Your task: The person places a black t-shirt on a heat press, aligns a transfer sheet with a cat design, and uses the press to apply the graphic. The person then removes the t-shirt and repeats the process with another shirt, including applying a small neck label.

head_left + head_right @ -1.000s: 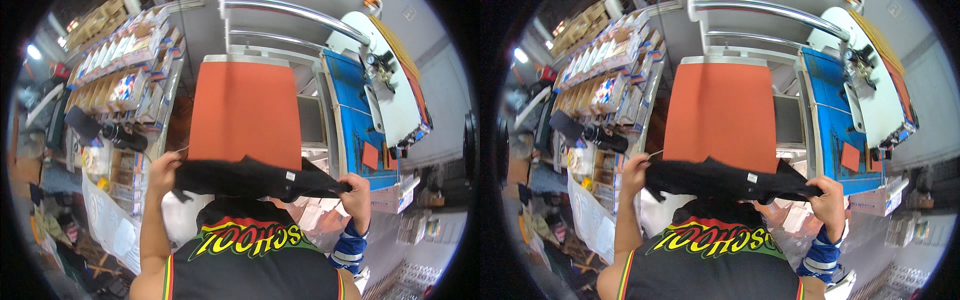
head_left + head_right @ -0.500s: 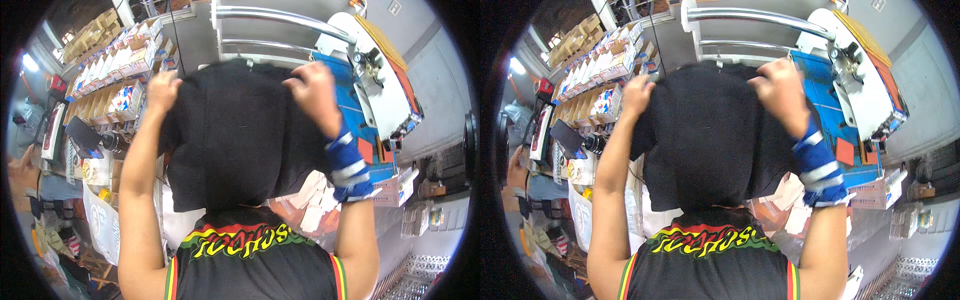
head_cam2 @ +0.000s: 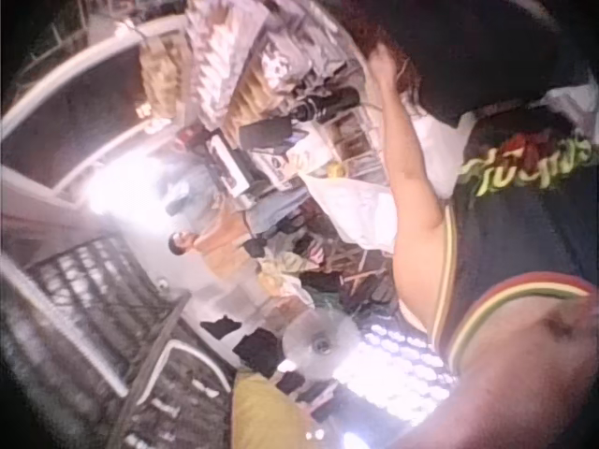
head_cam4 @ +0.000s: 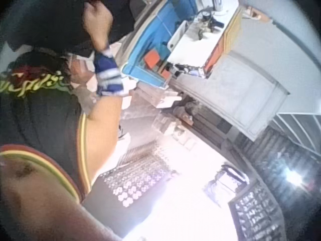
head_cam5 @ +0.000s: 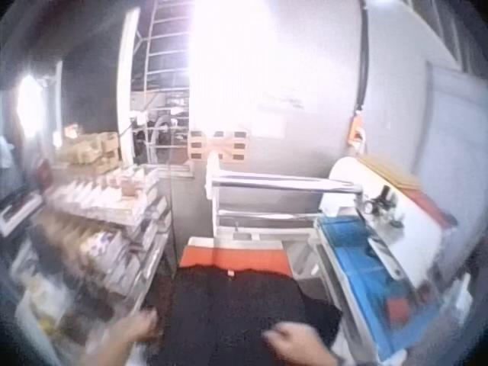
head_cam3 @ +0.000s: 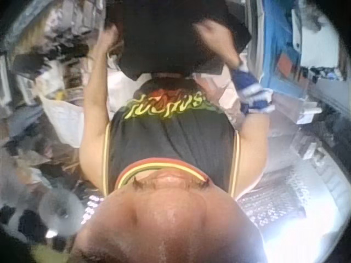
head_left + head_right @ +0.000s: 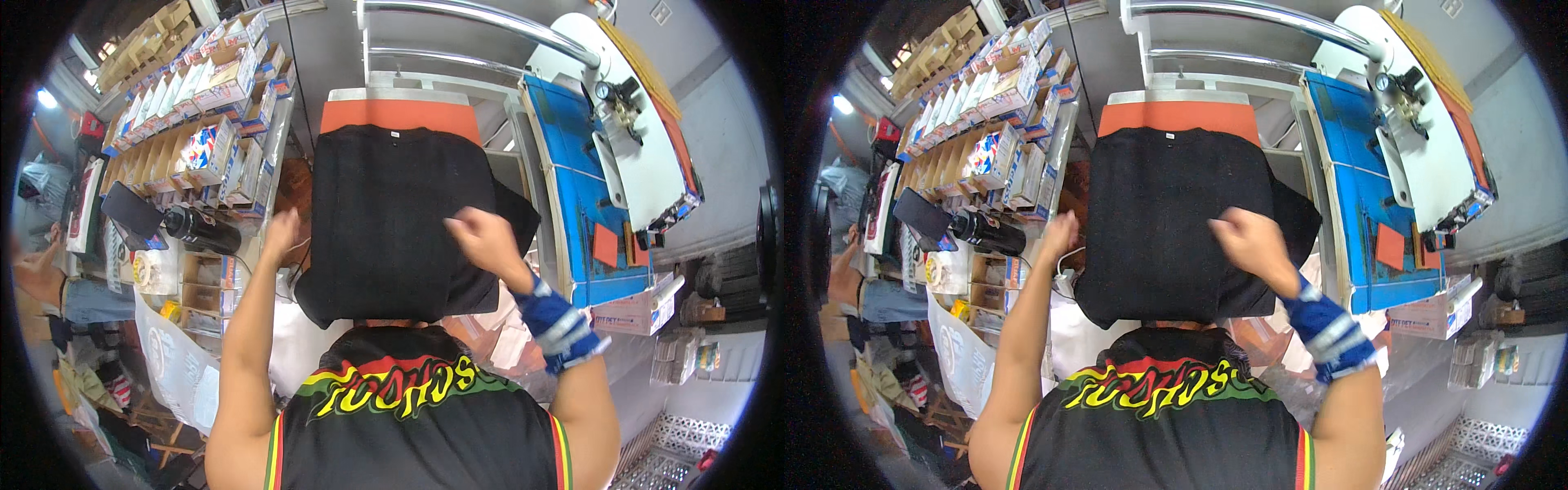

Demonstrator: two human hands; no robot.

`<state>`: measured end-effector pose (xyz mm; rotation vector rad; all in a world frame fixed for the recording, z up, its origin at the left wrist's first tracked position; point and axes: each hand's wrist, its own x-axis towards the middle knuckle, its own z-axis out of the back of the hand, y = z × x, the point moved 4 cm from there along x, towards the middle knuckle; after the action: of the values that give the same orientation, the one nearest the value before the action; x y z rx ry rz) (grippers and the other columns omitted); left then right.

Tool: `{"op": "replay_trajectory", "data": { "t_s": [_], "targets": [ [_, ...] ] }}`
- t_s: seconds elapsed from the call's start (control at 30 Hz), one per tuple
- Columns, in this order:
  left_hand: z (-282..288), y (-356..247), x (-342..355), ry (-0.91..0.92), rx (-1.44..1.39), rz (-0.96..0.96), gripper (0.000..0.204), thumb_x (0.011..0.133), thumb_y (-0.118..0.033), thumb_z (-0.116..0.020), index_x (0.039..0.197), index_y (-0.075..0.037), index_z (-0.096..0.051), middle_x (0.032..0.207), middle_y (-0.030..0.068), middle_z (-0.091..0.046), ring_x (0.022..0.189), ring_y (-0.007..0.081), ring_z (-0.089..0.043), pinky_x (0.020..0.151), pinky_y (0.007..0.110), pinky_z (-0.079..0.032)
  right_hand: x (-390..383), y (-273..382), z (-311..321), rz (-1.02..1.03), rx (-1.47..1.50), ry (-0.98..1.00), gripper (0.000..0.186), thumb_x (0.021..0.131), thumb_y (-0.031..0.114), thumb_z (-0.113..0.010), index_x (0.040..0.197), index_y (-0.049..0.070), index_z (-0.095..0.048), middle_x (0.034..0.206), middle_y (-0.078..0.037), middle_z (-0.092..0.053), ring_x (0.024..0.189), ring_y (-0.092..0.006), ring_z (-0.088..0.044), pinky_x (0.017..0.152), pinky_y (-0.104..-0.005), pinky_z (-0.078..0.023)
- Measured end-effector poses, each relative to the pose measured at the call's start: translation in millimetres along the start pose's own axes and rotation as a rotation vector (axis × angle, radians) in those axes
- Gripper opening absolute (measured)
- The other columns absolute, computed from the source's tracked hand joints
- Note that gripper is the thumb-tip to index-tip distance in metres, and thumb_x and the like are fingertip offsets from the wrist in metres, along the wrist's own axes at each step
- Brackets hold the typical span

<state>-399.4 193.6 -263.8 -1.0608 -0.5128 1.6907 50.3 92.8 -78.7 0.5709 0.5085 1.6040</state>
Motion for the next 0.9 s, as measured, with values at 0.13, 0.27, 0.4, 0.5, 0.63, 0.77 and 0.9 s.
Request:
{"op": "replay_trajectory", "data": {
  "t_s": [0.13,0.27,0.4,0.5,0.63,0.77,0.9],
  "targets": [
    [-56,56,-81,0.510,-0.330,0.646,0.093,0.097,-0.082,-0.030,0.150,-0.008,-0.051,0.132,0.0214,-0.063,0.124,0.0327,-0.059,0.103,0.049,-0.048,-88,-155,-6,-0.879,-0.005,-0.088,0.084,0.100,0.075,-0.038,0.083,0.000,-0.072,0.075,-0.018,-0.073,0.073,-0.0380,-0.071,0.069,-0.0493,-0.051],
    [-69,11,-74,0.542,-1.278,0.226,0.083,0.101,-0.072,-0.042,0.149,-0.005,-0.051,0.145,0.0188,-0.059,0.135,0.0352,-0.054,0.115,0.050,-0.041,-97,-167,-65,-0.863,1.495,0.055,0.076,0.103,0.063,-0.047,0.140,-0.003,-0.057,0.142,-0.017,-0.062,0.132,-0.0337,-0.056,0.115,-0.0459,-0.040],
    [-20,13,-64,0.113,-1.237,0.133,0.055,0.103,-0.038,-0.063,0.141,0.001,-0.056,0.139,0.0171,-0.064,0.128,0.0320,-0.061,0.112,0.047,-0.046,-91,-181,-52,-0.673,1.474,-0.394,0.067,0.104,0.046,-0.059,0.147,-0.003,-0.049,0.150,-0.016,-0.055,0.139,-0.0320,-0.050,0.120,-0.0439,-0.035],
    [10,26,-91,0.113,-1.019,-0.067,0.049,0.105,-0.032,-0.060,0.138,0.004,-0.056,0.136,0.0154,-0.066,0.126,0.0293,-0.063,0.109,0.046,-0.049,-108,-197,-30,-0.691,1.368,-0.578,0.064,0.104,0.045,-0.061,0.145,-0.004,-0.051,0.147,-0.018,-0.058,0.135,-0.0329,-0.055,0.117,-0.0441,-0.040],
    [0,47,-140,0.312,-1.073,0.013,0.040,0.106,-0.023,-0.060,0.137,0.002,-0.057,0.132,0.0136,-0.068,0.124,0.0258,-0.064,0.108,0.043,-0.050,-137,-204,-22,-0.746,1.350,-0.608,0.069,0.103,0.045,-0.062,0.144,-0.008,-0.048,0.144,-0.022,-0.058,0.130,-0.0349,-0.058,0.113,-0.0444,-0.044],
    [-18,65,-170,0.309,-1.086,0.062,0.043,0.103,-0.023,-0.064,0.137,0.002,-0.056,0.136,0.0129,-0.067,0.125,0.0254,-0.064,0.110,0.042,-0.049,-163,-208,-34,-0.710,1.430,-0.616,0.063,0.105,0.039,-0.061,0.145,-0.007,-0.048,0.143,-0.022,-0.059,0.129,-0.0348,-0.060,0.111,-0.0443,-0.047],
    [-19,104,-170,0.305,-1.034,0.091,0.042,0.103,-0.022,-0.066,0.137,0.000,-0.057,0.133,0.0121,-0.068,0.119,0.0239,-0.067,0.104,0.038,-0.051,-173,-215,-49,-0.856,1.151,-0.599,0.054,0.106,0.038,-0.060,0.135,-0.007,-0.059,0.136,-0.022,-0.064,0.127,-0.0342,-0.061,0.107,-0.0432,-0.049]
  ]
}}
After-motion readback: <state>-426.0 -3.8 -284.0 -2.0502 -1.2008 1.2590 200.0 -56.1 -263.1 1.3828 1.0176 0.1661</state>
